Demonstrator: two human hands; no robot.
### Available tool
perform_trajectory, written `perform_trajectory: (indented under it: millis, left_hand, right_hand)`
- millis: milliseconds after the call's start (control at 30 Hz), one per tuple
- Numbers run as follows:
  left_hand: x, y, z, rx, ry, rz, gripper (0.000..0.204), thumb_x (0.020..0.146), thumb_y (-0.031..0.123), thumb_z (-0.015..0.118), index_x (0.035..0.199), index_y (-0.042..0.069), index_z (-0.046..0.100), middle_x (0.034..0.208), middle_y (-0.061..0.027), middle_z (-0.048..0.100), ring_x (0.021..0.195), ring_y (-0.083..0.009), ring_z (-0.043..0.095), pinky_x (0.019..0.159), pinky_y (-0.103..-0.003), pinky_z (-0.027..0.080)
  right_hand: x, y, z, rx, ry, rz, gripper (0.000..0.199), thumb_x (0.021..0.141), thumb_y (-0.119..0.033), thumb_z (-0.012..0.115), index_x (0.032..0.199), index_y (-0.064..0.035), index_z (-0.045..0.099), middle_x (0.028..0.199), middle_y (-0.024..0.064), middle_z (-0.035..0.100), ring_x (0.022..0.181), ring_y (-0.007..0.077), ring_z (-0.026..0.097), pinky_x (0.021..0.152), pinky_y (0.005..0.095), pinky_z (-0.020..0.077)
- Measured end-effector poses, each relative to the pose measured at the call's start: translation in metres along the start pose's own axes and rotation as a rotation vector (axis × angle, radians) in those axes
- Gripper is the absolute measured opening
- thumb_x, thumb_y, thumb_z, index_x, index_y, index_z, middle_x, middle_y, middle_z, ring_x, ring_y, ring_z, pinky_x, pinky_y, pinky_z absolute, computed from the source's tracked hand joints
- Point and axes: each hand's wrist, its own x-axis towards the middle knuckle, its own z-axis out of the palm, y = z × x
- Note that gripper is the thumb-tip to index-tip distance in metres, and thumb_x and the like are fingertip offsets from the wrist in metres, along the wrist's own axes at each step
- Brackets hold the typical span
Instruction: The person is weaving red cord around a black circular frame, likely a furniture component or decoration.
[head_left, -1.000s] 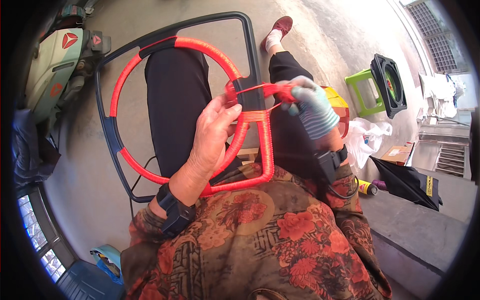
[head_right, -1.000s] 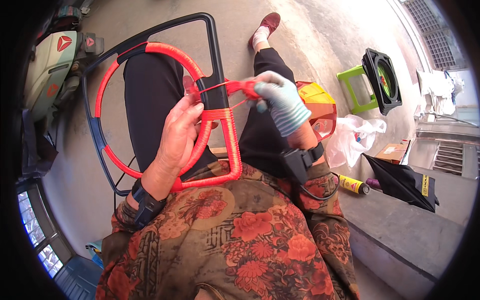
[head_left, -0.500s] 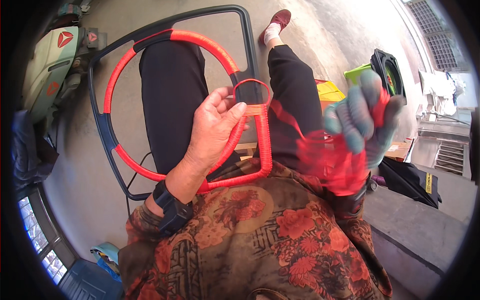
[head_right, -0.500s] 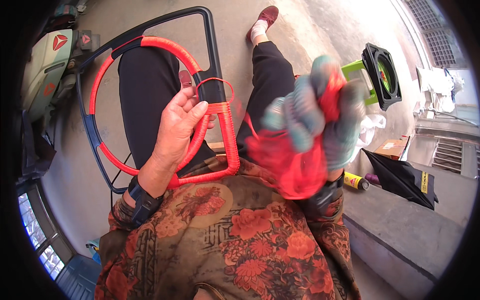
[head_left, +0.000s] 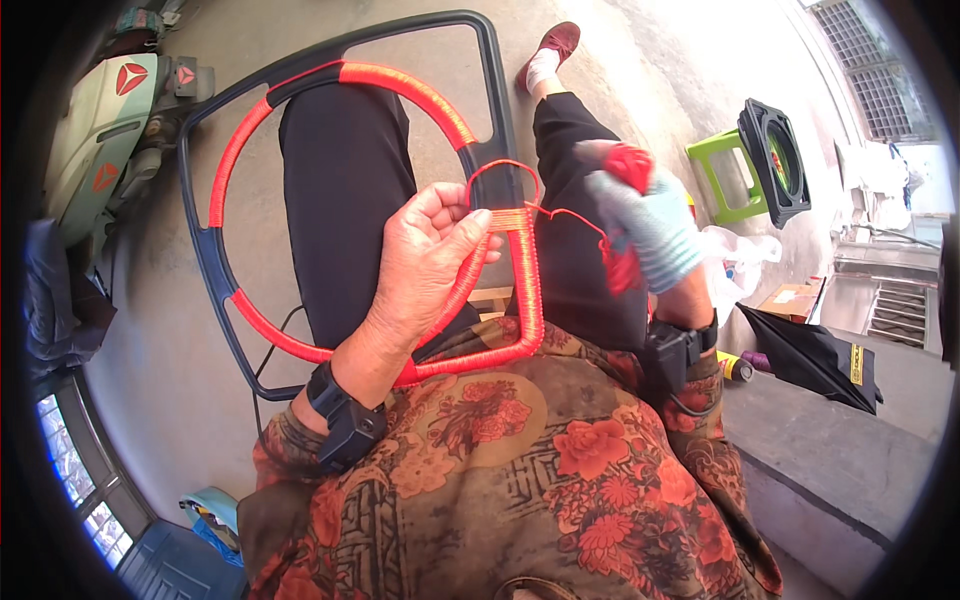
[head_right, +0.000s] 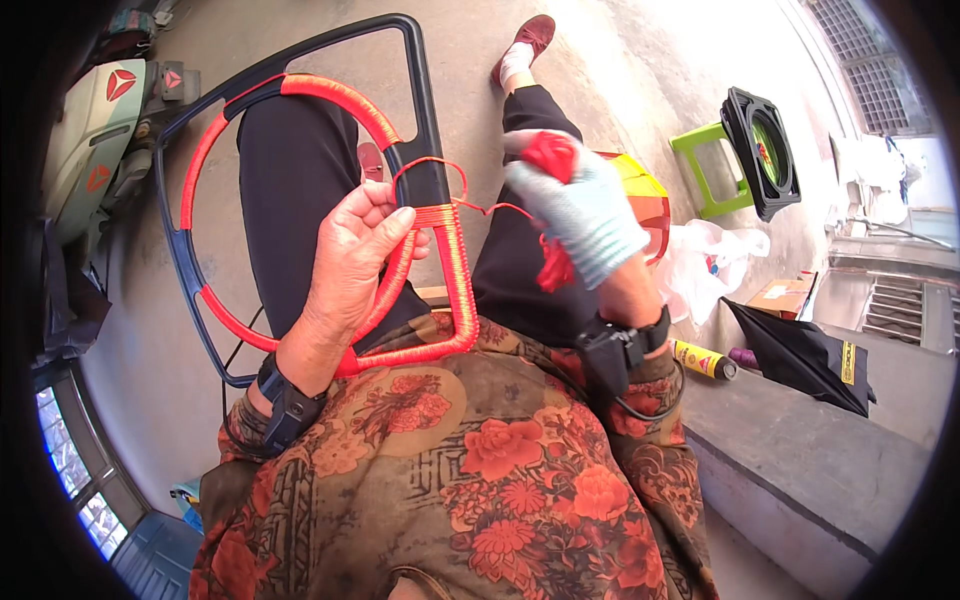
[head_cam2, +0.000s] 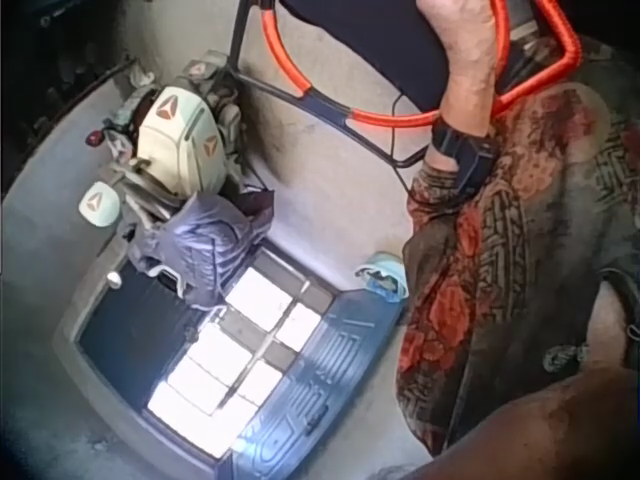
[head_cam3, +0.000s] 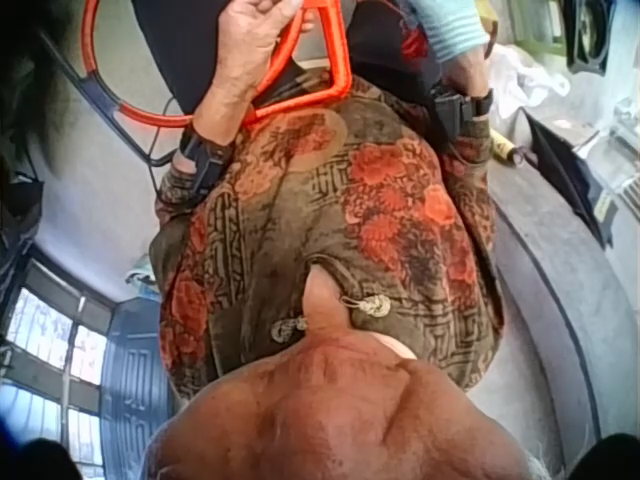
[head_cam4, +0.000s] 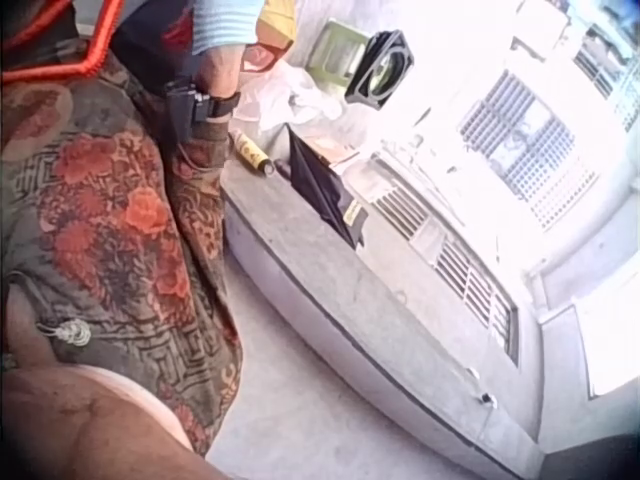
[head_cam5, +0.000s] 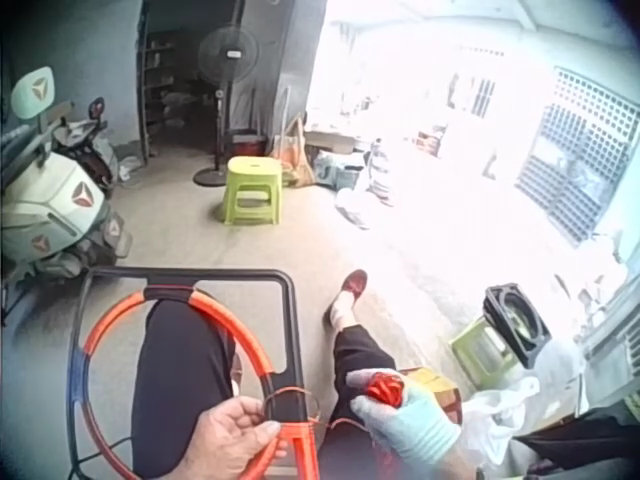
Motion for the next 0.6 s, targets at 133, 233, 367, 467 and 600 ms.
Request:
perform_trajectory:
  millis: [133,233,367,467,600]
  left_hand:
    - [0.000,0.001,0.003,0.003,0.021,-0.004,0.016,0.092,0.005,0.061,0.106,0.001,0.054,0.092,-0.0080,0.066,0.073,-0.0132,0.067,0.067,-0.027,0.058]
    - [0.000,0.005,0.002,0.057,0.017,-0.024,0.015,0.093,0.006,0.061,0.105,0.002,0.054,0.090,-0.0075,0.065,0.073,-0.0132,0.067,0.065,-0.027,0.058]
    - [0.002,0.004,-0.002,0.109,0.056,-0.044,0.015,0.093,0.007,0.061,0.104,0.003,0.052,0.087,-0.0069,0.065,0.068,-0.0135,0.066,0.060,-0.026,0.058]
    - [0.002,0.008,0.004,0.175,0.019,-0.055,0.016,0.093,0.011,0.061,0.103,0.003,0.051,0.083,-0.0071,0.065,0.064,-0.0140,0.066,0.056,-0.026,0.057]
    - [-0.001,0.005,0.001,0.065,0.036,-0.049,0.015,0.094,0.015,0.061,0.099,0.004,0.051,0.079,-0.0072,0.065,0.062,-0.0143,0.066,0.054,-0.025,0.056]
  right_hand:
    - [0.006,0.018,0.019,-0.126,-0.335,0.117,0.023,0.087,-0.026,0.068,0.085,-0.0035,0.064,0.067,0.0013,0.059,0.055,0.0094,0.054,0.053,0.0244,0.0446]
    - [0.002,0.022,0.010,0.005,-0.278,0.059,0.023,0.089,-0.022,0.064,0.076,-0.0040,0.059,0.066,0.0018,0.059,0.057,0.0090,0.055,0.052,0.0239,0.0430]
    - [-0.019,-0.004,0.004,-0.181,-0.279,-0.098,0.019,0.084,-0.014,0.067,0.072,-0.0036,0.056,0.062,0.0031,0.057,0.056,0.0095,0.053,0.053,0.0263,0.0442]
    - [-0.036,-0.013,0.015,-0.500,-0.339,-0.533,0.015,0.081,-0.009,0.069,0.074,-0.0036,0.056,0.061,0.0032,0.053,0.056,0.0090,0.051,0.055,0.0287,0.0454]
    - [-0.031,0.001,-0.006,0.274,-0.185,-0.062,0.021,0.093,-0.025,0.058,0.084,-0.0058,0.059,0.061,-0.0012,0.052,0.047,0.0058,0.044,0.044,0.0222,0.0334]
